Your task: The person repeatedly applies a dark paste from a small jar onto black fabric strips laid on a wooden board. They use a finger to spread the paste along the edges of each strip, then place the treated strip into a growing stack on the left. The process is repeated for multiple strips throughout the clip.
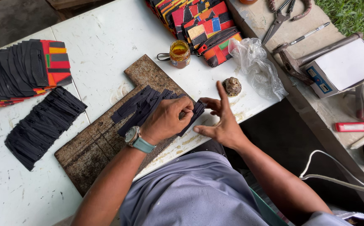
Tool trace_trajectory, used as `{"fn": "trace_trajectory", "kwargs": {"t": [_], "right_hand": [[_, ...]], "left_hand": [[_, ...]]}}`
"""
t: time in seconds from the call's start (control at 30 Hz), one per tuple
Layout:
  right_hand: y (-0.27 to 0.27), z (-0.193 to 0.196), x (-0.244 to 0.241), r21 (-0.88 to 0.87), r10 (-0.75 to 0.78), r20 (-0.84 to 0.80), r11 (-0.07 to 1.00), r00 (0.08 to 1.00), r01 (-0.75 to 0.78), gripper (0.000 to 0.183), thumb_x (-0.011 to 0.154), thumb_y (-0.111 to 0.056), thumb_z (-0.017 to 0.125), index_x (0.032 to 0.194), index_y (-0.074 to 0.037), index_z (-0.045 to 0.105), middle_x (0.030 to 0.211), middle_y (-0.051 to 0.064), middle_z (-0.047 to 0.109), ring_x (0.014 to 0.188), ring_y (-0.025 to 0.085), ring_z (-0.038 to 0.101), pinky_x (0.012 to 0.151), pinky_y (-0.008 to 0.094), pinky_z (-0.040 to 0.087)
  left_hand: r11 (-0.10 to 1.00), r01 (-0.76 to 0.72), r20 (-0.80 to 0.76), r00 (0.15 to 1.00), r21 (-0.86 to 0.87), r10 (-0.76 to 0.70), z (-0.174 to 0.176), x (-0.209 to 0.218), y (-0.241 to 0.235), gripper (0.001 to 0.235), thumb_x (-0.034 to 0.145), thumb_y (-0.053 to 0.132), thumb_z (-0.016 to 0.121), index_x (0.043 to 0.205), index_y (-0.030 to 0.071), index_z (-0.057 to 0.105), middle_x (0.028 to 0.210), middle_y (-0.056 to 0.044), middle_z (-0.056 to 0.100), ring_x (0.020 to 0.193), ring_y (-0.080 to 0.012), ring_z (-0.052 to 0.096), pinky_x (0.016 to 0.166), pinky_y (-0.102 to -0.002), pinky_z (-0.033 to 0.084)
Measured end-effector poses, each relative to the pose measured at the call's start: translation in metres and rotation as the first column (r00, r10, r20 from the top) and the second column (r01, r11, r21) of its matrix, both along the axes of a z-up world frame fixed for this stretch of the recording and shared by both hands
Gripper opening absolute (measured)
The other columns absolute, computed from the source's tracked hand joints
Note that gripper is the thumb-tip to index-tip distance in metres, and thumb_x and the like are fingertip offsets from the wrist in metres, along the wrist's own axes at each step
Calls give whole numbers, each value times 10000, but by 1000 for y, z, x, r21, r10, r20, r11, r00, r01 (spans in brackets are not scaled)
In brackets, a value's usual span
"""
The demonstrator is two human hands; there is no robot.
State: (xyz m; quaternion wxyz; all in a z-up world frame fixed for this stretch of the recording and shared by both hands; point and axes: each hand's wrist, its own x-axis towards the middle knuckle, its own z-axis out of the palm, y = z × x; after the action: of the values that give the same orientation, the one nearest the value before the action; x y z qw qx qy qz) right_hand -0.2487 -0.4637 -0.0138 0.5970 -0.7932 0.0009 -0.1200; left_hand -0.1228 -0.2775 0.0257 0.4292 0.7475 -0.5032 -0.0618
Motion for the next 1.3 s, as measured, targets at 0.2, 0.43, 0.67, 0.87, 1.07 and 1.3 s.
{"fn": "trace_trajectory", "kwargs": {"t": [0.2,0.43,0.67,0.87,1.07,1.3], "right_hand": [[28,4,11,280,-10,-175,958,985,59,1217,823,-46,820,1693,-167,-23,960,154,709,886,188,663,840,356,545],[-2,16,9,432,47,-282,898,958,83,1026,918,-197,655,1666,-191,-47,903,89,763,870,166,777,779,281,618],[-16,11,27,252,-91,-321,951,943,178,958,824,-110,811,1629,-102,292,863,83,721,762,129,675,669,275,526],[-16,11,34,117,-132,-380,975,916,189,820,814,-115,801,1542,-78,424,845,40,758,761,93,696,705,258,567],[-12,31,38,-439,-282,-40,867,958,237,619,764,-146,886,1325,-107,629,939,100,632,799,220,632,712,346,548],[-28,60,133,-796,-75,285,536,956,279,397,703,-200,817,1092,-160,744,1175,107,580,1115,324,516,935,446,412]], "left_hand": [[988,-150,66,986,-46,153,25,-13,8,119,944,24,695,1010,17,596,877,-146,741,803,-265,763,657,-361,590],[899,-422,-162,885,116,436,24,-20,31,227,867,86,754,1030,26,608,858,-111,791,765,-220,799,638,-316,625],[855,-480,-376,768,199,518,6,-42,47,329,808,139,810,1019,33,581,816,-107,805,694,-164,779,655,-290,595],[812,-524,-465,670,256,579,-10,-52,47,369,770,150,839,1010,30,586,810,-128,805,723,-168,787,664,-288,600],[807,-532,-406,698,259,590,-22,-55,45,347,793,148,822,1014,25,585,823,-109,807,723,-172,793,667,-296,598],[818,-543,-493,668,190,557,-23,-57,47,332,798,159,813,1016,16,608,811,-113,810,701,-164,772,646,-309,593]]}}
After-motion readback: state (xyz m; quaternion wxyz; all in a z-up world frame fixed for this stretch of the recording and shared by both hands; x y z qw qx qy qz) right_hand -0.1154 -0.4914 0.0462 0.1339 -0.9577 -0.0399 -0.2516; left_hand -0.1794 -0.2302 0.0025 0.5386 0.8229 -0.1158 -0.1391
